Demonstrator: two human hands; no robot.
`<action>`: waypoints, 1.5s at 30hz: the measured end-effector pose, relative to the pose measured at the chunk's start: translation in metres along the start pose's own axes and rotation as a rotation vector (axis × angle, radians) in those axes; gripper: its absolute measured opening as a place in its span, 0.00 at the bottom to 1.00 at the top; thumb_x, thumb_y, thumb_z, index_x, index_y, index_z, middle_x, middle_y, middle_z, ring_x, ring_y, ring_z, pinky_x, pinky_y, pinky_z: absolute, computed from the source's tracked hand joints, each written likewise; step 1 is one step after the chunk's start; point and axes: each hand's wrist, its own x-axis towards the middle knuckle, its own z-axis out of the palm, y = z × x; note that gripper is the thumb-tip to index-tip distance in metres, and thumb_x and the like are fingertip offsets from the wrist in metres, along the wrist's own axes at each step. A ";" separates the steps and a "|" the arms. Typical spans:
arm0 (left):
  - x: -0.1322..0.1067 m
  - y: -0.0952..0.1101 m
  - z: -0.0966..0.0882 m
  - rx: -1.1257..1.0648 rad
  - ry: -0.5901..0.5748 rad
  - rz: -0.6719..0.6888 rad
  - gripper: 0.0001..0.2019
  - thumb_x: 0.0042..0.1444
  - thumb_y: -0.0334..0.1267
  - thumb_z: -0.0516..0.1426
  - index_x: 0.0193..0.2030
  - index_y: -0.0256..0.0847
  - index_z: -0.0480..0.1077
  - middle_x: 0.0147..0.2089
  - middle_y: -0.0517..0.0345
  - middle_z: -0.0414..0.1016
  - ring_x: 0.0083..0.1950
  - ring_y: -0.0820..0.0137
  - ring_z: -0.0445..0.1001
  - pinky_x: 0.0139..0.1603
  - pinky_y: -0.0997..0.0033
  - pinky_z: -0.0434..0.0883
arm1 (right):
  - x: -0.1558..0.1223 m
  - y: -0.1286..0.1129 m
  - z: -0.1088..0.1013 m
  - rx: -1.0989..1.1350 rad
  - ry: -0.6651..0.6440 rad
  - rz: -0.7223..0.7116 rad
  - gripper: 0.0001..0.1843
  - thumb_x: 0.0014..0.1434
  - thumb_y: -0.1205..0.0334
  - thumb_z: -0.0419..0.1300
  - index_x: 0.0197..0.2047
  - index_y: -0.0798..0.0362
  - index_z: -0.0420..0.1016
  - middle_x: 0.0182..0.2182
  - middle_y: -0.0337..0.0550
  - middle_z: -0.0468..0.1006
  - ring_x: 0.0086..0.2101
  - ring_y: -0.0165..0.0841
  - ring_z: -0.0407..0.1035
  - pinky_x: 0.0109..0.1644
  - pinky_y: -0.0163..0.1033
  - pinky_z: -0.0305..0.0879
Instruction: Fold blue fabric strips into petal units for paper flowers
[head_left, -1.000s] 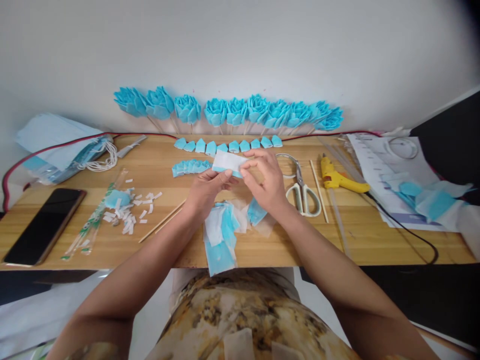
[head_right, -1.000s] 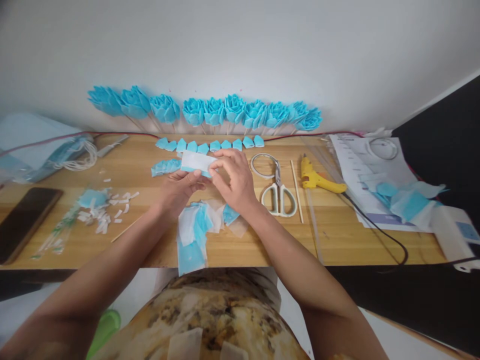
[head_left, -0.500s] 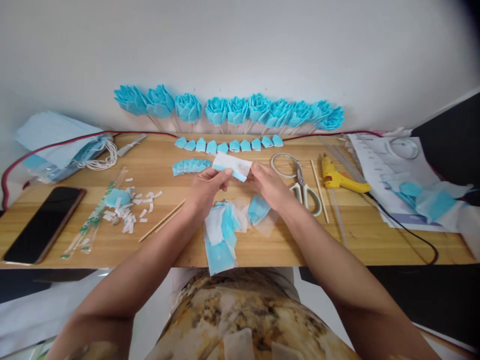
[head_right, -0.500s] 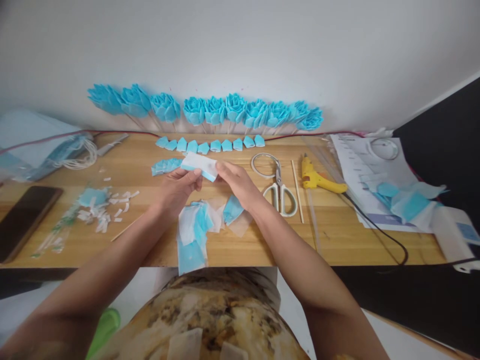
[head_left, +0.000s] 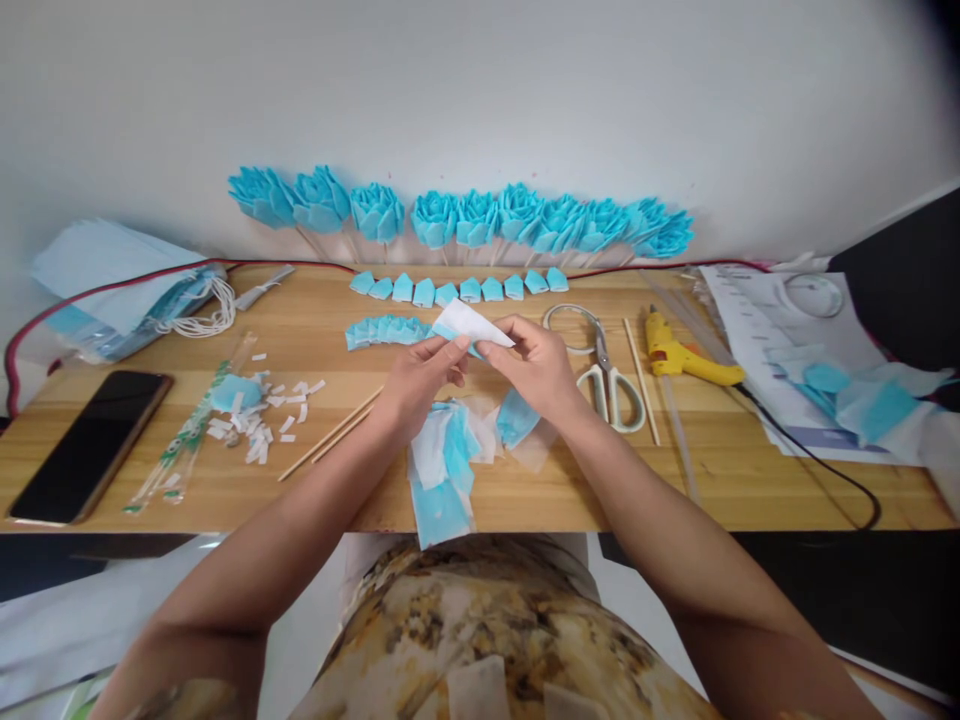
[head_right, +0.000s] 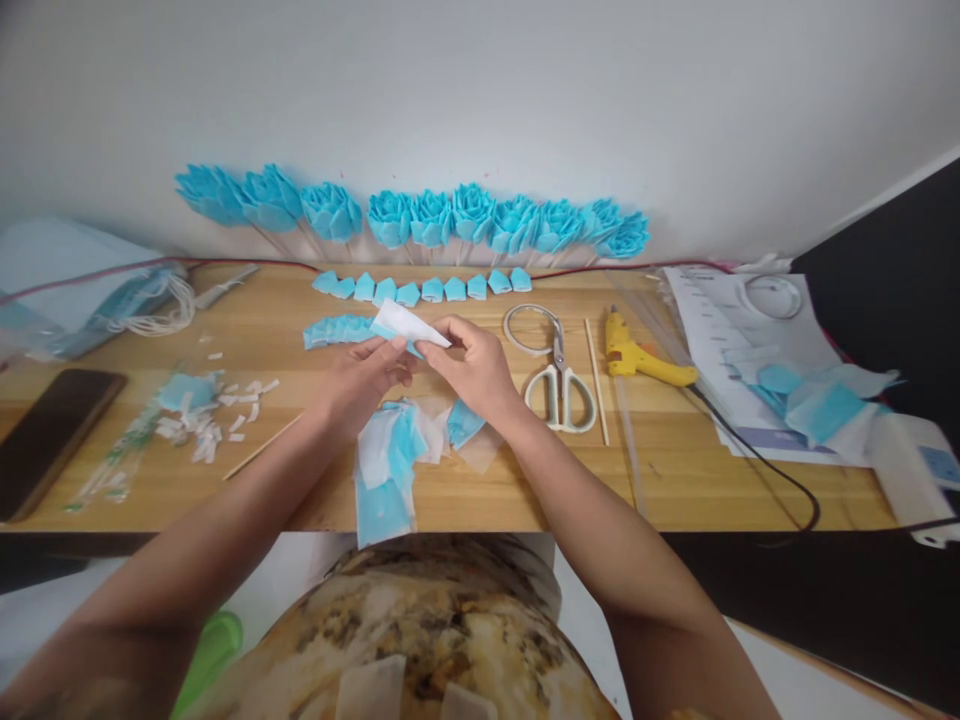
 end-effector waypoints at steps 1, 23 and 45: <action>0.000 -0.001 0.000 0.012 0.002 -0.005 0.18 0.45 0.51 0.70 0.25 0.37 0.75 0.27 0.56 0.75 0.30 0.74 0.71 0.32 0.72 0.68 | 0.000 0.000 0.000 0.002 -0.009 -0.007 0.08 0.57 0.57 0.65 0.31 0.51 0.73 0.28 0.35 0.76 0.31 0.30 0.69 0.39 0.38 0.66; 0.002 0.005 -0.002 -0.060 0.014 -0.038 0.15 0.48 0.44 0.70 0.23 0.37 0.74 0.26 0.57 0.77 0.30 0.73 0.73 0.33 0.72 0.67 | 0.010 0.011 -0.016 -0.499 -0.156 -0.566 0.15 0.61 0.71 0.58 0.44 0.42 0.77 0.59 0.40 0.73 0.63 0.45 0.63 0.68 0.62 0.57; 0.001 0.000 -0.004 0.021 -0.052 -0.039 0.16 0.48 0.49 0.69 0.23 0.37 0.76 0.32 0.50 0.82 0.33 0.71 0.74 0.34 0.70 0.68 | 0.003 0.009 -0.007 0.044 -0.028 0.037 0.11 0.59 0.53 0.66 0.35 0.51 0.77 0.29 0.38 0.78 0.28 0.29 0.68 0.35 0.37 0.64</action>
